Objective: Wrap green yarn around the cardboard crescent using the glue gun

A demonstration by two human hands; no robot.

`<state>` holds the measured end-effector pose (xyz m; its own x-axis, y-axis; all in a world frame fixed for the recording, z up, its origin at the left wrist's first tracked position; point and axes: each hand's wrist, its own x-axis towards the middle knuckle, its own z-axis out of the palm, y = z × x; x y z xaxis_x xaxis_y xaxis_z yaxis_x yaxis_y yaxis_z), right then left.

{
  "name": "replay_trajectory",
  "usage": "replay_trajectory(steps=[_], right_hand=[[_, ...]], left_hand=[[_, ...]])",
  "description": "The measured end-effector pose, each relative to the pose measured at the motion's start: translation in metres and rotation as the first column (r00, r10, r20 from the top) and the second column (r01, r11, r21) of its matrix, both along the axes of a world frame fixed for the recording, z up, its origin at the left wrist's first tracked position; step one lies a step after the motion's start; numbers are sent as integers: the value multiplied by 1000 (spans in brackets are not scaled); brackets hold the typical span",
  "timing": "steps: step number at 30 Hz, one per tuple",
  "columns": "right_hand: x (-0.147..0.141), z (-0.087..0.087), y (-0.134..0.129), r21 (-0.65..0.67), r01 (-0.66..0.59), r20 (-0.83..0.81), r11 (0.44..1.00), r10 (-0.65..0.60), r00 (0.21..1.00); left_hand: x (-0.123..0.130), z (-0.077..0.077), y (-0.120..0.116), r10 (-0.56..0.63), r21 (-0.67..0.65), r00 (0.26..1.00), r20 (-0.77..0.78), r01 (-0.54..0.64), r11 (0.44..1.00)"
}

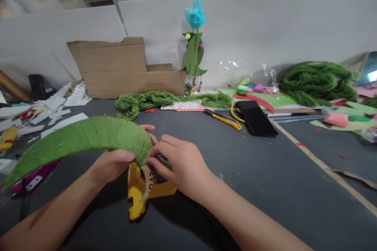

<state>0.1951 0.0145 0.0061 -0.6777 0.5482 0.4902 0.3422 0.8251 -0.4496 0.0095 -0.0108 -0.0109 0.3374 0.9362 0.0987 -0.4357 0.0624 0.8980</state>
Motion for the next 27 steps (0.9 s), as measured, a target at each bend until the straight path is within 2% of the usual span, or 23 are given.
replay_trajectory(steps=[9,13,21,27], right_hand=[[-2,-8,0,106,77,7,991,-79,997],[-4,-9,0,114,84,11,990,-86,996],[-5,-9,0,17,120,34,993,-121,992],[-3,-8,1,-32,154,58,988,-152,987]], left_hand=[[1,-2,-1,-18,-65,1000,-3,18,998],[0,-3,-1,-37,-39,999,-15,36,999],[0,-2,-1,-18,-31,946,-323,9,999],[2,0,-1,47,-36,894,-445,-70,997]])
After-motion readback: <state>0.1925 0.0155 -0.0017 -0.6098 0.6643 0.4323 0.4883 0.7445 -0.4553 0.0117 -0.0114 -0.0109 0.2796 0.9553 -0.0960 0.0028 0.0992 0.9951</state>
